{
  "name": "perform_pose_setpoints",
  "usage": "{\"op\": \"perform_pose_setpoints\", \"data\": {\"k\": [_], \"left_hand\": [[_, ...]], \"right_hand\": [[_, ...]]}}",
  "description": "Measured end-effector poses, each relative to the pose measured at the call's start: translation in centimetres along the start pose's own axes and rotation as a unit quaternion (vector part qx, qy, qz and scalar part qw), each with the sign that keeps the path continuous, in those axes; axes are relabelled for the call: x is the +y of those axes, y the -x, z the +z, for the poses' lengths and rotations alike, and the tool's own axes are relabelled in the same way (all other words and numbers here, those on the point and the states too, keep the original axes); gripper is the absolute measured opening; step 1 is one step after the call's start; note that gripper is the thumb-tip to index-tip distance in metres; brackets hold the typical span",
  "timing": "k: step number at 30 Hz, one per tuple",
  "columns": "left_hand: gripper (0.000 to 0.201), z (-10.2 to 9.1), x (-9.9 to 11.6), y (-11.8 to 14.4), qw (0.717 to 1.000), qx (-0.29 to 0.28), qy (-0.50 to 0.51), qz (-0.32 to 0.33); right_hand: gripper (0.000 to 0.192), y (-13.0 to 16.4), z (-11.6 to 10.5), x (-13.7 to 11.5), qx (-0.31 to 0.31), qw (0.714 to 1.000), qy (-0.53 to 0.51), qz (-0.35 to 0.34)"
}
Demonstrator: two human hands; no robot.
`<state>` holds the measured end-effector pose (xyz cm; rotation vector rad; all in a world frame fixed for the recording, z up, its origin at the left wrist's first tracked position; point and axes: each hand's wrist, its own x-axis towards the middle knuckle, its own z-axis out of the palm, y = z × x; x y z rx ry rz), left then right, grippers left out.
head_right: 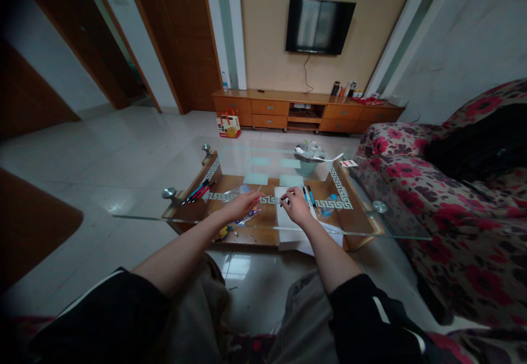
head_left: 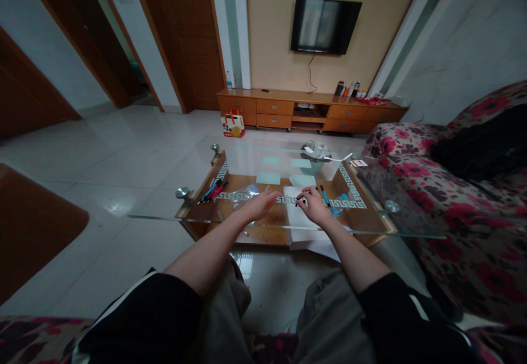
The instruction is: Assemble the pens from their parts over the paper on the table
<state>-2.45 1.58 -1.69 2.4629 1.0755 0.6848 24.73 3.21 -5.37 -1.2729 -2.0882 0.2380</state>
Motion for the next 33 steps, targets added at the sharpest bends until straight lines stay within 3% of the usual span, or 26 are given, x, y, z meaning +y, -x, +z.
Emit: {"op": "perform_pose_setpoints", "data": {"k": [33], "left_hand": [[0.033, -0.18, 0.2, 0.0, 1.0, -0.002, -0.002, 0.001]], "right_hand": [[0.017, 0.12, -0.18, -0.44, -0.05, 0.995, 0.076, 0.033]]}}
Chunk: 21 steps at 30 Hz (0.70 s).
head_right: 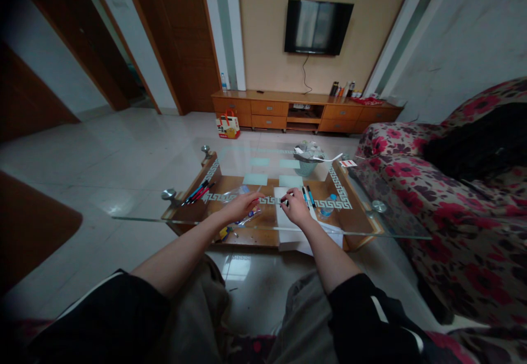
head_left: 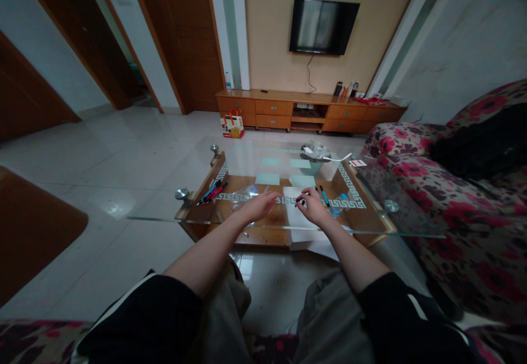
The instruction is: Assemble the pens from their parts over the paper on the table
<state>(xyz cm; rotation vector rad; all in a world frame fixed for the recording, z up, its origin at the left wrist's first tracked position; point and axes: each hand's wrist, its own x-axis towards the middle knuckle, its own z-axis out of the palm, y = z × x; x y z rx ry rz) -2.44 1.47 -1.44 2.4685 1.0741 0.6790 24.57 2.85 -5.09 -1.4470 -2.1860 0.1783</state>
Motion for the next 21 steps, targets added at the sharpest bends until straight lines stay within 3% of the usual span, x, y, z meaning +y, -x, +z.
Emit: {"op": "perform_pose_setpoints", "data": {"k": [6, 12, 16, 21], "left_hand": [[0.033, 0.1, -0.2, 0.0, 1.0, 0.004, 0.007, 0.007], [0.032, 0.2, -0.4, 0.0, 1.0, 0.005, 0.002, 0.001], [0.03, 0.1, -0.2, 0.0, 1.0, 0.005, 0.0, 0.013], [0.027, 0.2, -0.3, 0.0, 1.0, 0.005, -0.014, 0.02]], "right_hand": [[0.022, 0.1, 0.0, 0.0, 0.0, 1.0, 0.004, -0.004], [0.039, 0.0, -0.9, -1.1, 0.054, 0.998, -0.006, -0.022], [0.033, -0.1, -1.9, -2.9, 0.083, 0.995, -0.025, -0.047], [0.022, 0.1, -2.5, -4.9, 0.07, 0.991, -0.054, -0.1]]}}
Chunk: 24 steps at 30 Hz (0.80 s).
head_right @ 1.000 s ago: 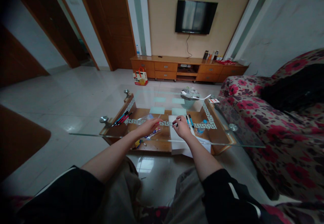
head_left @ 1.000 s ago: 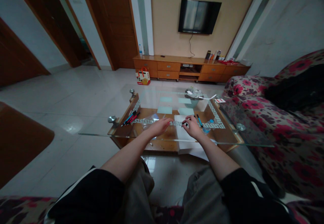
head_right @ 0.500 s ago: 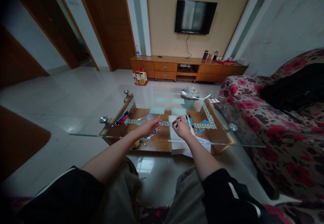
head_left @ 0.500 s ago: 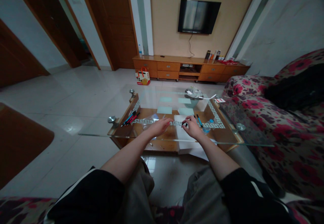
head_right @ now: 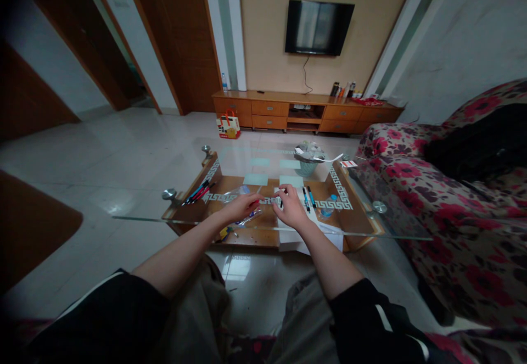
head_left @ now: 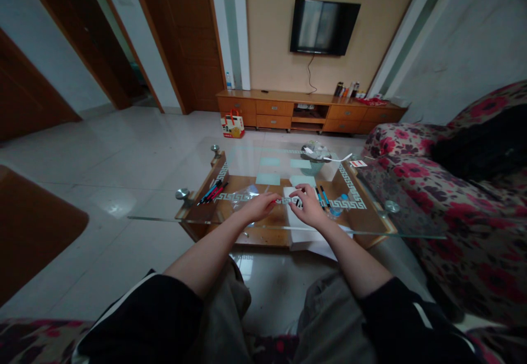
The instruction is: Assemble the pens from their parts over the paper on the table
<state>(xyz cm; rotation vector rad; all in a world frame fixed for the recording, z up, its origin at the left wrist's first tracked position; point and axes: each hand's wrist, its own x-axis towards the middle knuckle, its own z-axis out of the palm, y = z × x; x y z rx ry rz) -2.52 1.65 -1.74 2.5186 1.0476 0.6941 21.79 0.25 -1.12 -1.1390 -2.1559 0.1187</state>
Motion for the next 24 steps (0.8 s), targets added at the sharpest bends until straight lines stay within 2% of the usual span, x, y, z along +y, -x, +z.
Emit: {"op": "perform_pose_setpoints", "data": {"k": [9, 15, 24], "left_hand": [[0.025, 0.05, -0.25, -0.04, 1.0, -0.017, -0.022, 0.002], [0.026, -0.04, -0.03, 0.02, 0.999, -0.019, -0.026, 0.005], [0.025, -0.18, 0.28, -0.04, 0.999, -0.022, -0.022, 0.008]], "right_hand": [[0.012, 0.0, 0.14, -0.66, -0.025, 1.0, -0.013, -0.013], [0.013, 0.03, 0.01, -0.74, -0.046, 0.999, -0.003, 0.006], [0.011, 0.04, -0.14, -0.78, -0.05, 0.999, -0.008, -0.006]]}}
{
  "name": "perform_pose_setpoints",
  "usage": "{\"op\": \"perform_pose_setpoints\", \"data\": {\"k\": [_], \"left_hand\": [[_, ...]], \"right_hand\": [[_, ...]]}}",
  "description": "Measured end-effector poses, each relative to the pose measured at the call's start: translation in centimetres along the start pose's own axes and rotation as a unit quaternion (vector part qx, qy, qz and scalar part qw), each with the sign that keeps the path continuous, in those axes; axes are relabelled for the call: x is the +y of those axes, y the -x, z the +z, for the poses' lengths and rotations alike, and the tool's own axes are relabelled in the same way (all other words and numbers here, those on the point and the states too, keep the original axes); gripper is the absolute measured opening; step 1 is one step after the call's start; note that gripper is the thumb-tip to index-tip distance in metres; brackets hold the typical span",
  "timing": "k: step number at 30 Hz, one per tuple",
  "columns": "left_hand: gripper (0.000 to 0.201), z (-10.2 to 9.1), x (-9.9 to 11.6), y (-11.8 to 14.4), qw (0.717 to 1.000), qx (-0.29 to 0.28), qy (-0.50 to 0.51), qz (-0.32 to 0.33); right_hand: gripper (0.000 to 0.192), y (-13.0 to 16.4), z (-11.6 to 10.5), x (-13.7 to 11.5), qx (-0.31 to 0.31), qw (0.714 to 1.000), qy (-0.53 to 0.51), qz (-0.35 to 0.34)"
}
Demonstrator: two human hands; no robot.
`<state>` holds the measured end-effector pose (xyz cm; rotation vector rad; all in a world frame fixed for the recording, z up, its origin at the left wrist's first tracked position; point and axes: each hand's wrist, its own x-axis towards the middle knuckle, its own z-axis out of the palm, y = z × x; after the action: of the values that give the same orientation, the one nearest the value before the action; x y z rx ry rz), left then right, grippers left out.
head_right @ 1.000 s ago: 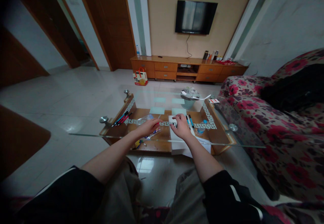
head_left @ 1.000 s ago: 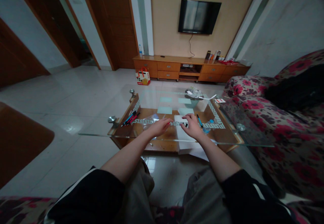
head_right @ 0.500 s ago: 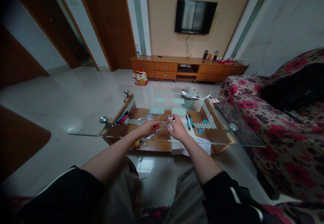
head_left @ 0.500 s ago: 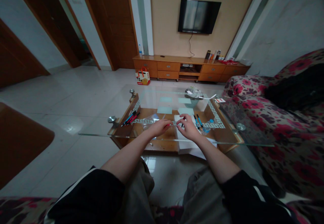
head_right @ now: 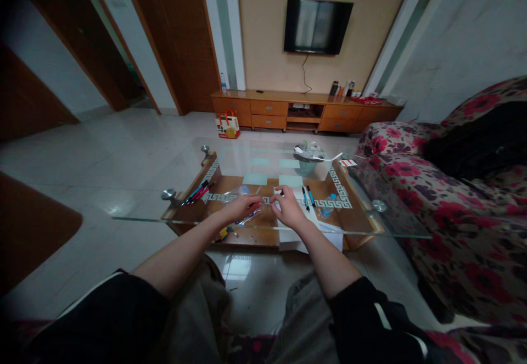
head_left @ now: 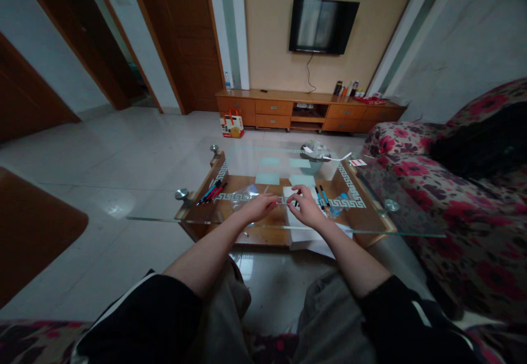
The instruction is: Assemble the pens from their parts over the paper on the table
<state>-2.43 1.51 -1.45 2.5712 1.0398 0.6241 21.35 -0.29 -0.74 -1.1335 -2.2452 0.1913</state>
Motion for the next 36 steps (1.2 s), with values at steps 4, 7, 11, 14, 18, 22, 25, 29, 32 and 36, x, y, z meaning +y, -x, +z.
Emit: {"op": "perform_pose_setpoints", "data": {"k": [4, 7, 11, 14, 18, 22, 25, 29, 32, 36], "left_hand": [[0.024, 0.0, 0.0, 0.0, 1.0, 0.001, -0.003, -0.001], [0.024, 0.1, -0.1, 0.0, 1.0, 0.002, -0.006, -0.002], [0.026, 0.1, -0.3, 0.1, 1.0, 0.004, -0.009, -0.005], [0.026, 0.0, -0.5, 0.1, 1.0, 0.005, -0.01, -0.016], [0.026, 0.1, -0.8, 0.2, 0.999, 0.015, -0.014, -0.041], [0.026, 0.4, -1.2, 0.2, 0.999, 0.014, -0.014, -0.043], [0.026, 0.5, -1.3, 0.2, 0.999, 0.012, -0.008, -0.037], [0.027, 0.5, -1.2, 0.2, 0.999, 0.008, 0.001, -0.047], [0.027, 0.5, -1.1, 0.3, 0.999, 0.006, 0.0, -0.051], [0.026, 0.5, -1.2, 0.3, 0.999, 0.009, 0.001, -0.041]], "right_hand": [[0.01, 0.0, 0.0, 0.1, -0.003, 1.0, 0.003, 0.003], [0.01, 0.0, 0.1, 0.3, -0.002, 1.0, 0.003, 0.001], [0.01, 0.0, 0.2, 0.5, 0.001, 1.0, 0.004, 0.004], [0.012, -0.1, -0.1, 0.6, 0.004, 1.0, 0.008, 0.01], [0.012, -0.1, -1.0, 1.8, 0.027, 0.998, 0.025, 0.043], [0.015, 0.1, -1.7, 4.3, 0.078, 0.988, 0.069, 0.114], [0.016, 0.6, -1.6, 6.1, 0.094, 0.973, 0.103, 0.185], [0.013, 1.2, -0.9, 7.5, 0.041, 0.965, 0.116, 0.231], [0.009, 1.6, -0.3, 7.7, -0.013, 0.965, 0.115, 0.235], [0.008, 1.9, 0.2, 7.9, -0.053, 0.964, 0.117, 0.234]]}}
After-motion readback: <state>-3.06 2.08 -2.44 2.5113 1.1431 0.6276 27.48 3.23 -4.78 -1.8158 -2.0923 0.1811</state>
